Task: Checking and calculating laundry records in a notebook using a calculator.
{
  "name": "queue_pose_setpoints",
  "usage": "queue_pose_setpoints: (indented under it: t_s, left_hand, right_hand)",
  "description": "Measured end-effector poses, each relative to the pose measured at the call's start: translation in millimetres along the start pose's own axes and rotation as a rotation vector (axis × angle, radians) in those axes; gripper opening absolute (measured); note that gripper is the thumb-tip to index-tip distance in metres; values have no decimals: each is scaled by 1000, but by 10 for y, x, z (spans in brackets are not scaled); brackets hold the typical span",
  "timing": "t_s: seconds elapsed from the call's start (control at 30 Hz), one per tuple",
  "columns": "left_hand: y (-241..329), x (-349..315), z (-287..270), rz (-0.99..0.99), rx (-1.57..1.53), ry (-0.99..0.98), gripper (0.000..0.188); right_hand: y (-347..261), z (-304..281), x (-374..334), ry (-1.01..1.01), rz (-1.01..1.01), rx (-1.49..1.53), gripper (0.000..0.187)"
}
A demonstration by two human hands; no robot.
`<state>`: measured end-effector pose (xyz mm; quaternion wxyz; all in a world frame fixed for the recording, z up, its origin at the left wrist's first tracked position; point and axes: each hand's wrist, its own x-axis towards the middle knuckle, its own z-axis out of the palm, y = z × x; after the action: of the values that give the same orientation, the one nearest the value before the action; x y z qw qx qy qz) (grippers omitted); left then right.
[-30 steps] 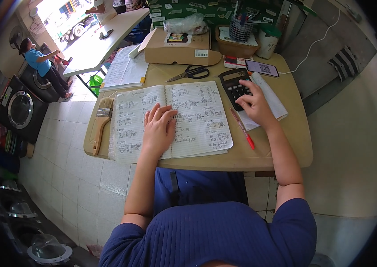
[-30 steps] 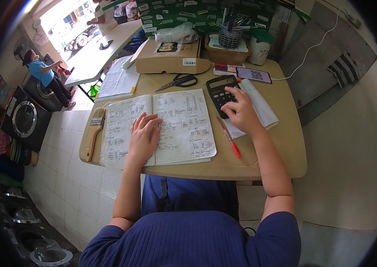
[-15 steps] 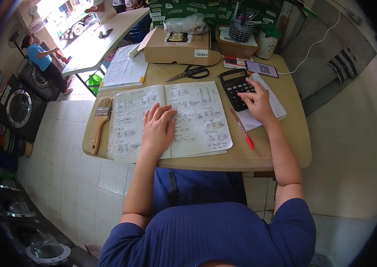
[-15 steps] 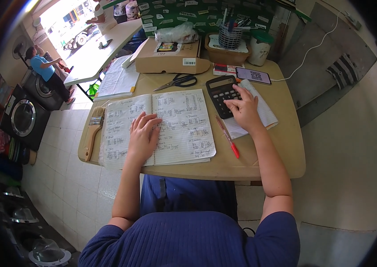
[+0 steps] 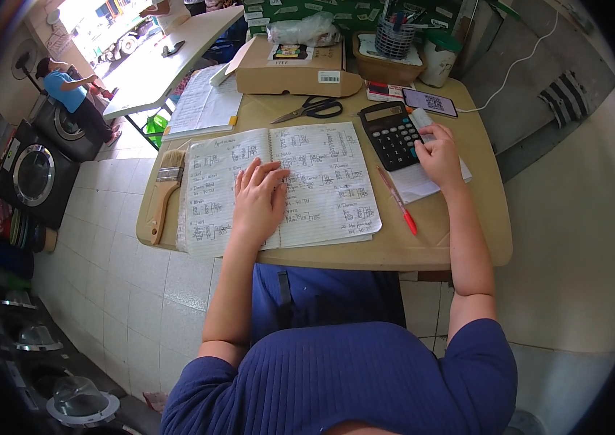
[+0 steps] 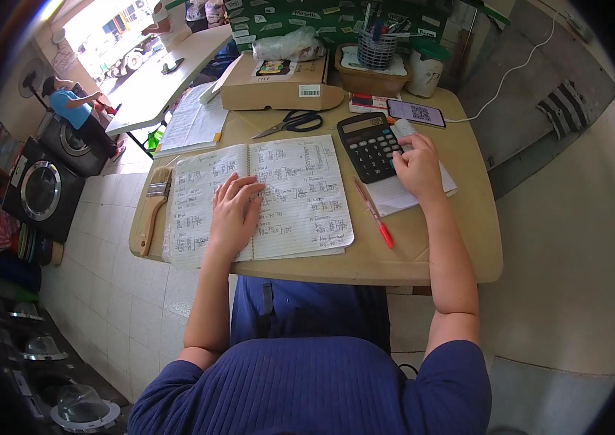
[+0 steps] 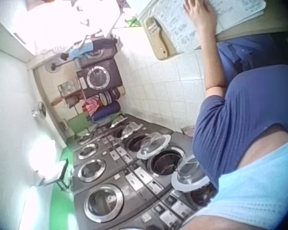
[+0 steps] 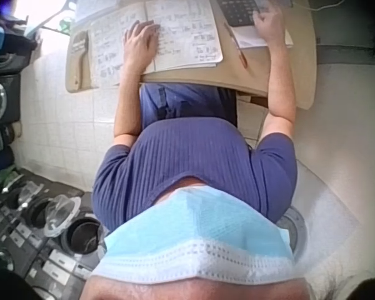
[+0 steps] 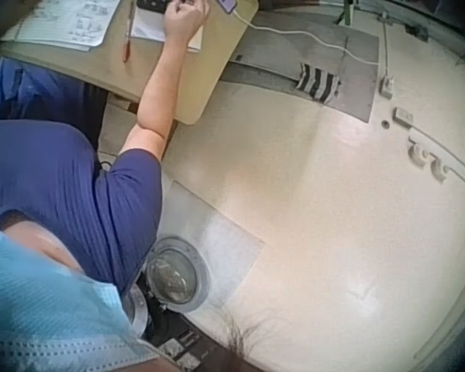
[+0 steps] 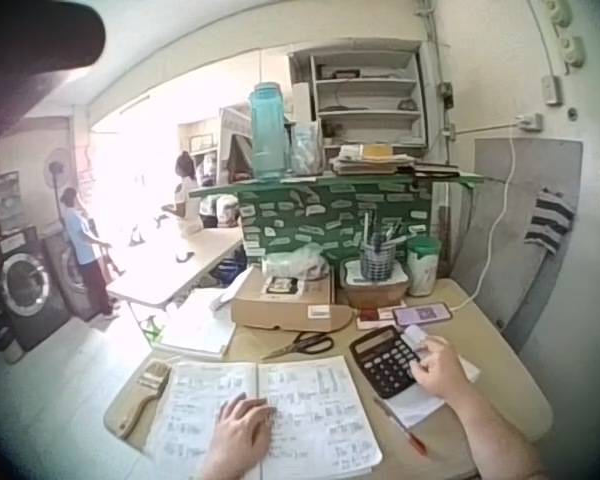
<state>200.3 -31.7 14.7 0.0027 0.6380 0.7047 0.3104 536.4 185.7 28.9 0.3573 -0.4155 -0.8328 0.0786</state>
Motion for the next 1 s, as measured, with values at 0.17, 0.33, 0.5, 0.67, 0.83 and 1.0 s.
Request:
queue_pose_setpoints:
  t_s: [0.17, 0.33, 0.5, 0.67, 0.83, 1.0]
  left_hand:
    - [2, 5, 2, 4, -3, 11, 27]
    - [-6, -3, 6, 4, 11, 9, 27]
    - [-14, -9, -1, 4, 1, 1, 27]
    - [-11, -4, 1, -3, -2, 0, 27]
    - [-11, 1, -8, 7, -6, 0, 27]
    - [18, 14, -15, 8, -5, 0, 27]
  right_hand:
    - [-60, 75, 10, 37, 53, 184, 30]
    - [-59, 127, -17, -21, 42, 195, 21]
    - [-120, 140, -18, -4, 16, 302, 17]
    - [-394, 60, -45, -74, -146, 274, 10]
    - [-440, 144, -24, -77, -162, 138, 12]
    - [-338, 344, -28, -8, -158, -44, 15]
